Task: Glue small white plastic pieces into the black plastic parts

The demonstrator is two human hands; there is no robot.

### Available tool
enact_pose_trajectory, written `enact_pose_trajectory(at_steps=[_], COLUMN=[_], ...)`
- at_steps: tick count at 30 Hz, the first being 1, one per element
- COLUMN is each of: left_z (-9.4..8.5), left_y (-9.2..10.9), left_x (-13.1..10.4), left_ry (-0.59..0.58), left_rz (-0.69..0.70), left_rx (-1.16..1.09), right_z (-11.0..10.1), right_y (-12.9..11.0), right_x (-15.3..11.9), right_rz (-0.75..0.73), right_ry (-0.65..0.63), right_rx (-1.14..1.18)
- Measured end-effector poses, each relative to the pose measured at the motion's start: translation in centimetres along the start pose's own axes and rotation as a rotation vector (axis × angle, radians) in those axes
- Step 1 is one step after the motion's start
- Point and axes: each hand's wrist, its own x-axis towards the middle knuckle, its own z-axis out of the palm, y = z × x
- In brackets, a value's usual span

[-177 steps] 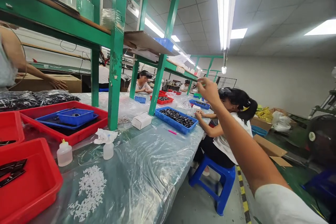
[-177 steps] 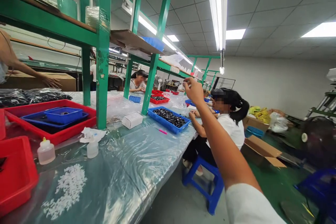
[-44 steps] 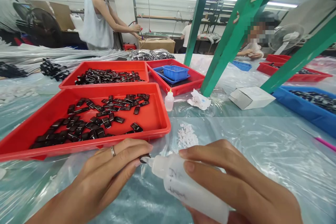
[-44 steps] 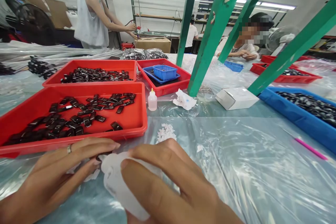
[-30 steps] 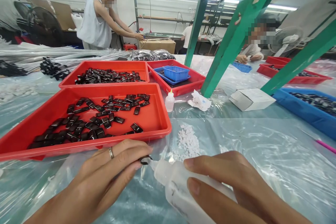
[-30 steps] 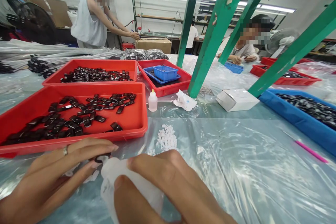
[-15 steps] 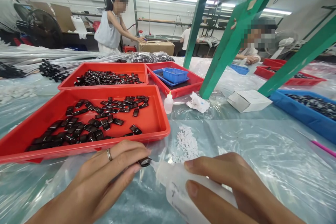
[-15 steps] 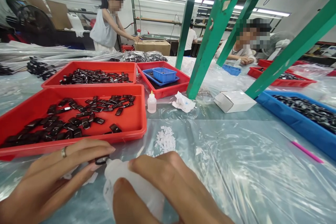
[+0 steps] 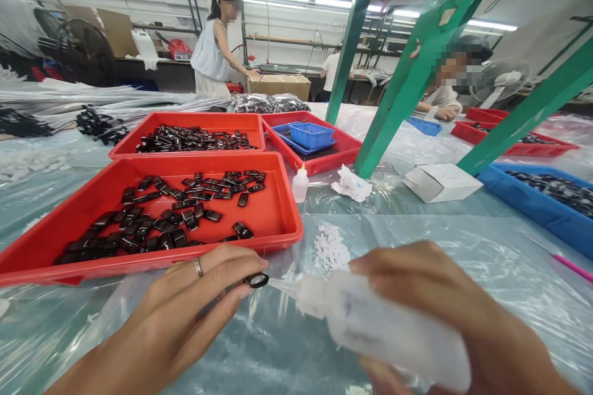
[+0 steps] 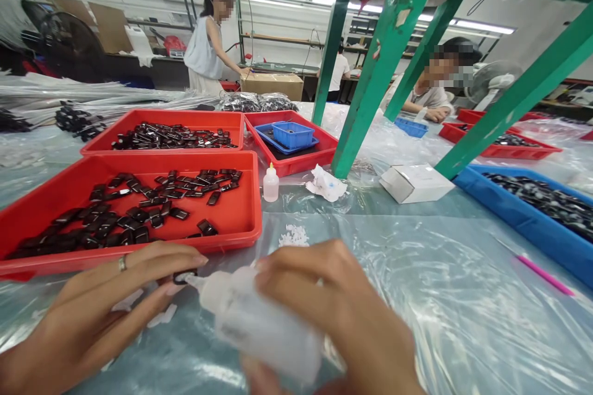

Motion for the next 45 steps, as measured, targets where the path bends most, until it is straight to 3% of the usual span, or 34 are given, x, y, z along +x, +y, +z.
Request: enact_pose_trajectory(at_steps=[4,7,12,16,20,24,27,29,32,34,38,45], left_z=[0.5,1.2,2.1,1.4,0.2,-0.3,-0.5,-0.5,-0.3,-0.1,0.3,0.8], left_y=[0.4,0.4,-0.4,-1.3,-2.2,-2.7,-2.7,-2.7,-2.7,-2.7,-2.6,-1.9], left_x=[-0.1,-0.4,-0.3,1.2,2.3,2.7,2.9,3.0,3.0,3.0,3.0,2.7], left_ry=[0.029,0.039,0.072,0.105,0.197,0.259,0.276,0.283,0.282,0.269,0.232,0.165], left_rz=[-0.046,-0.071,-0.091,0.019,-0.004,-0.034,-0.020,0.000,0.027,0.039,0.041,0.019], left_rx=[-0.024,-0.056,-0.098,-0.158,-0.121,-0.092,-0.082,-0.082,-0.079,-0.073,-0.059,-0.103], right_z=[-0.1,0.3,1.0,1.7,2.0,0.4,0.0,1.4,5.9,9.1,12.6,10.7], right_y=[2.5,5.9,12.3,15.9,17.4,15.9,11.6,7.7,2.4,0.5,0.2,1.3], right_x=[1.5,2.4,2.1,1.1,0.9,1.6,2.0,1.9,1.4,1.1,0.6,0.1], right_rz=[0.238,0.370,0.608,0.655,0.620,0.482,0.314,0.118,-0.135,-0.208,-0.312,-0.331], right_ry=[0.206,0.252,0.224,0.189,0.135,0.230,0.298,0.086,-0.474,-0.670,-0.689,-0.699], right_rx=[0.166,0.312,0.220,0.094,0.039,-0.064,-0.154,-0.130,-0.041,-0.114,-0.202,-0.150])
